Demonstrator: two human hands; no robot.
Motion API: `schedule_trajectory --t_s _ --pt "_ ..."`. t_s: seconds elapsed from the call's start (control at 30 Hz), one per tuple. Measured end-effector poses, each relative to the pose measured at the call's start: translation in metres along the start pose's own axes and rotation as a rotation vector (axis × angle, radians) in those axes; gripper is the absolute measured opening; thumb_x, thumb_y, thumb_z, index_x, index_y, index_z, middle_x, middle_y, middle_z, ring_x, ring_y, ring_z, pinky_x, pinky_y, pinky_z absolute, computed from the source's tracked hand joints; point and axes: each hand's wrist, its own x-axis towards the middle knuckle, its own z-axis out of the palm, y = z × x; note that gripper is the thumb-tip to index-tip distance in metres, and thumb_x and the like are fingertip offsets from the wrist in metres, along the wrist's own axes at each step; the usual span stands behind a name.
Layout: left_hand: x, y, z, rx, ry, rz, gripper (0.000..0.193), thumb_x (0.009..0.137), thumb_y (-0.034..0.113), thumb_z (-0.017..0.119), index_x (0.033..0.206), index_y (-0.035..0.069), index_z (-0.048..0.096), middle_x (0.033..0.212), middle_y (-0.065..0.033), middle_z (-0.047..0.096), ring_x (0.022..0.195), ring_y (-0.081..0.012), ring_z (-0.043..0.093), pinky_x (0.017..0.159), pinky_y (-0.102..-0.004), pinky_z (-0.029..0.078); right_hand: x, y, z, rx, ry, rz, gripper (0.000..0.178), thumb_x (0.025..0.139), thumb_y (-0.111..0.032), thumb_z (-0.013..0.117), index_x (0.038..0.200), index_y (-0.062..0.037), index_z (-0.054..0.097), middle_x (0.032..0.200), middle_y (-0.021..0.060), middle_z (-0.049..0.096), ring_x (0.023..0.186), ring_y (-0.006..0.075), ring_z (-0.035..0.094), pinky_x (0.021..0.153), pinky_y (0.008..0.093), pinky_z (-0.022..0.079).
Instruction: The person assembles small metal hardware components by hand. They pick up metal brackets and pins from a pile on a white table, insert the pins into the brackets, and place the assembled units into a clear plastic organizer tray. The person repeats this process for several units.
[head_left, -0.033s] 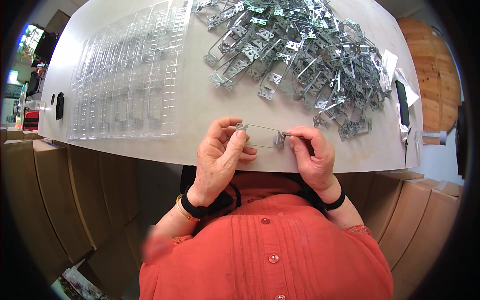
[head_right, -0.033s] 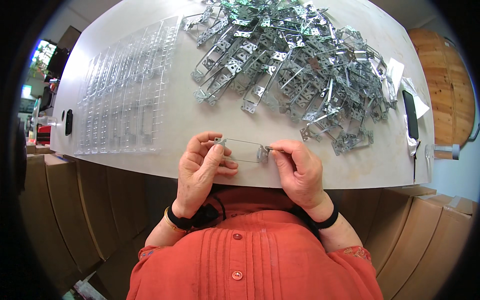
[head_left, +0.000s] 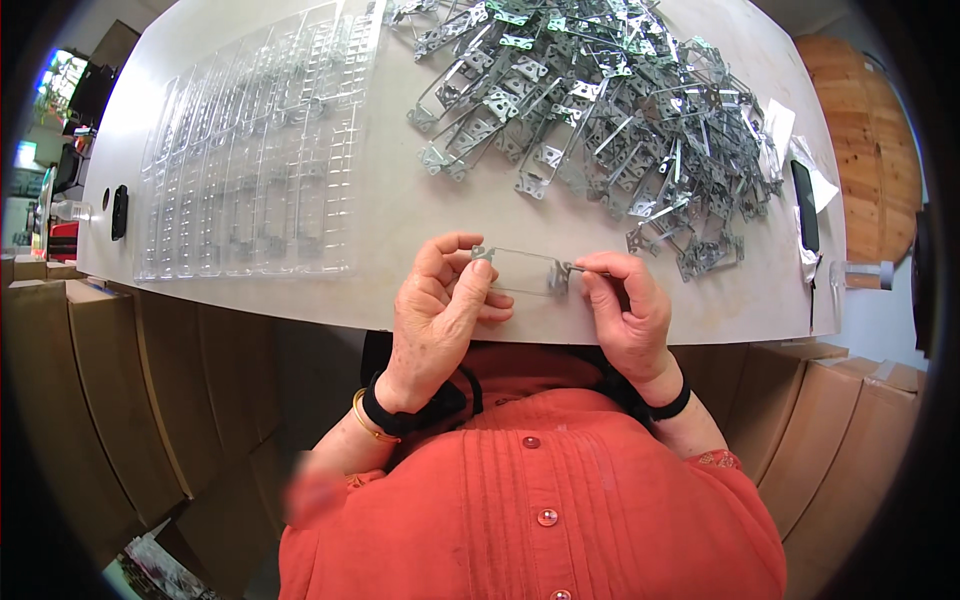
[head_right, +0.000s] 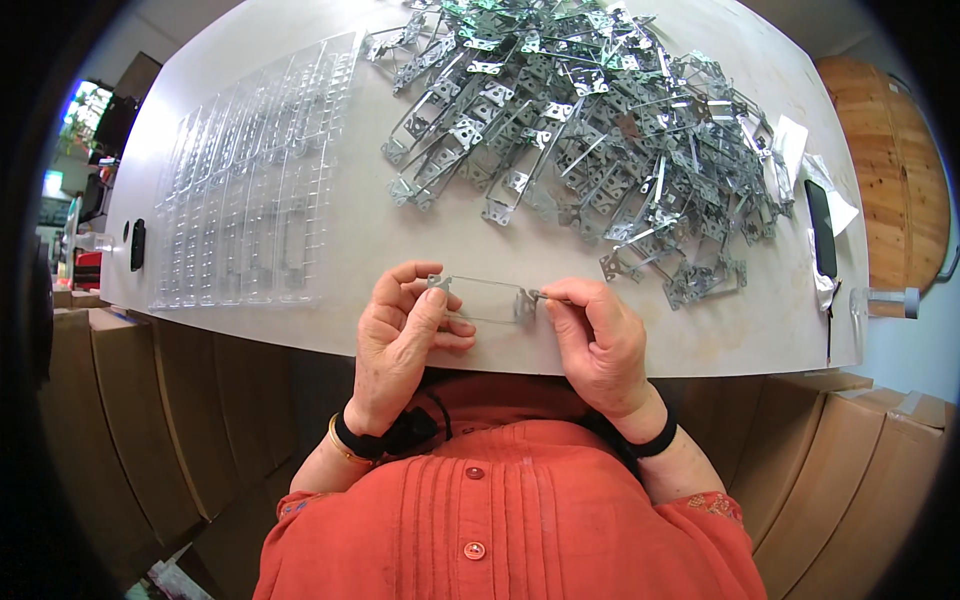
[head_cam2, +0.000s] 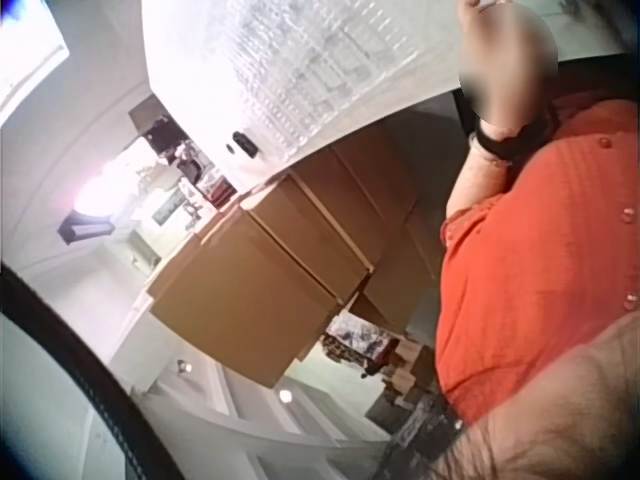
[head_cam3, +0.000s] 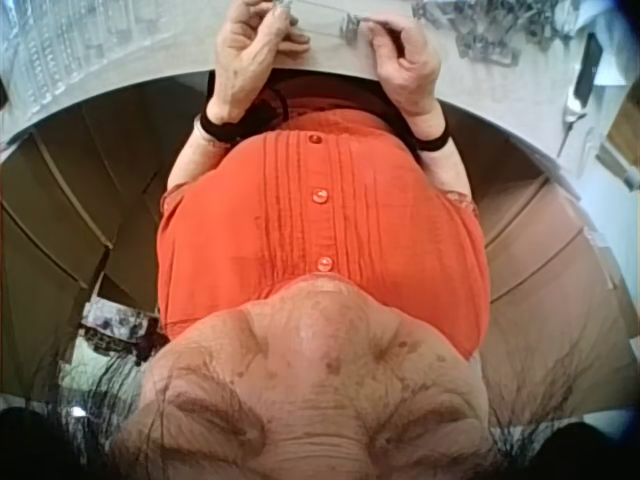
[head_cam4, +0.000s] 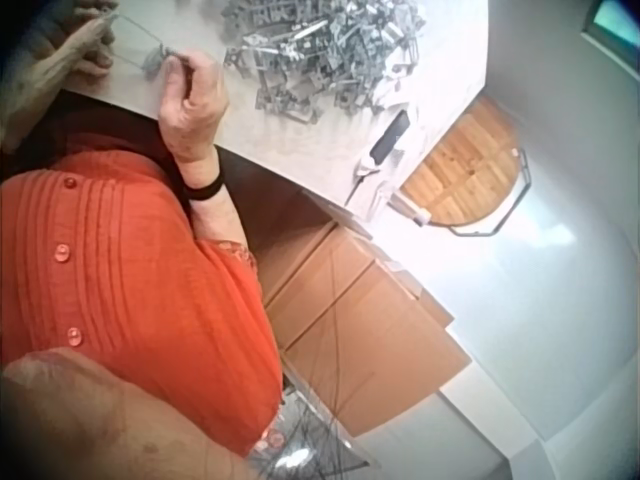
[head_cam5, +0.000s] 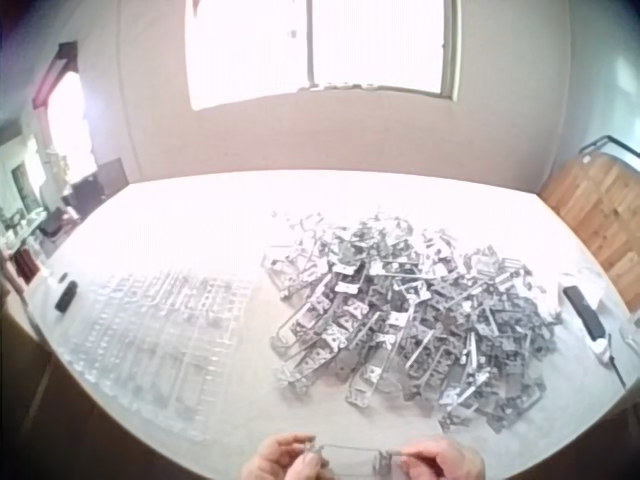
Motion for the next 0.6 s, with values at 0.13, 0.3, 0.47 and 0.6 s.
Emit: schedule_trajectory --t_s 0.13,0.3,0.47,0.6 --pt "-0.0008 -0.0018 -0.0002 0.000 0.008 0.025 0.039 0.112 0.013 0.057 0.149 0.003 0.048 0.108 -0.0095 0.064 0.090 -0.0180 0.075 0.079 -0.0316 0.067 -0.0020 0.0005 -0.0013 0.060 0.010 -0.003 0.014 0.101 0.001 0.070 0.114 -0.0029 0.066 0.104 0.0106 0.075 0.082 0.0167 0.070 0.073 0.0274 0.055" --pt "-0.0005 -0.0025 0.0007 -0.013 -0.004 0.027 0.041 0.112 0.012 0.056 0.151 0.006 0.049 0.108 -0.0090 0.064 0.090 -0.0172 0.074 0.079 -0.0322 0.067 -0.0025 0.0016 -0.0014 0.033 0.000 0.011 0.014 0.100 0.002 0.071 0.113 -0.0035 0.067 0.099 0.0091 0.074 0.077 0.0161 0.067 0.070 0.0282 0.054" --pt "-0.0005 -0.0032 -0.0008 0.001 -0.020 0.039 0.039 0.112 0.013 0.056 0.150 0.005 0.051 0.109 -0.0089 0.064 0.091 -0.0167 0.074 0.080 -0.0320 0.067 -0.0006 -0.0004 -0.0010 0.000 -0.018 0.023 0.015 0.099 0.002 0.072 0.112 -0.0041 0.067 0.095 0.0086 0.072 0.073 0.0176 0.065 0.066 0.0298 0.052" --pt "-0.0001 -0.0031 -0.0012 0.013 -0.026 0.038 0.037 0.113 0.013 0.055 0.148 0.004 0.053 0.110 -0.0092 0.064 0.091 -0.0165 0.074 0.080 -0.0316 0.067 0.0009 -0.0002 0.0004 -0.015 -0.027 0.012 0.016 0.097 0.003 0.073 0.111 -0.0043 0.068 0.093 0.0098 0.071 0.072 0.0205 0.065 0.065 0.0314 0.052"
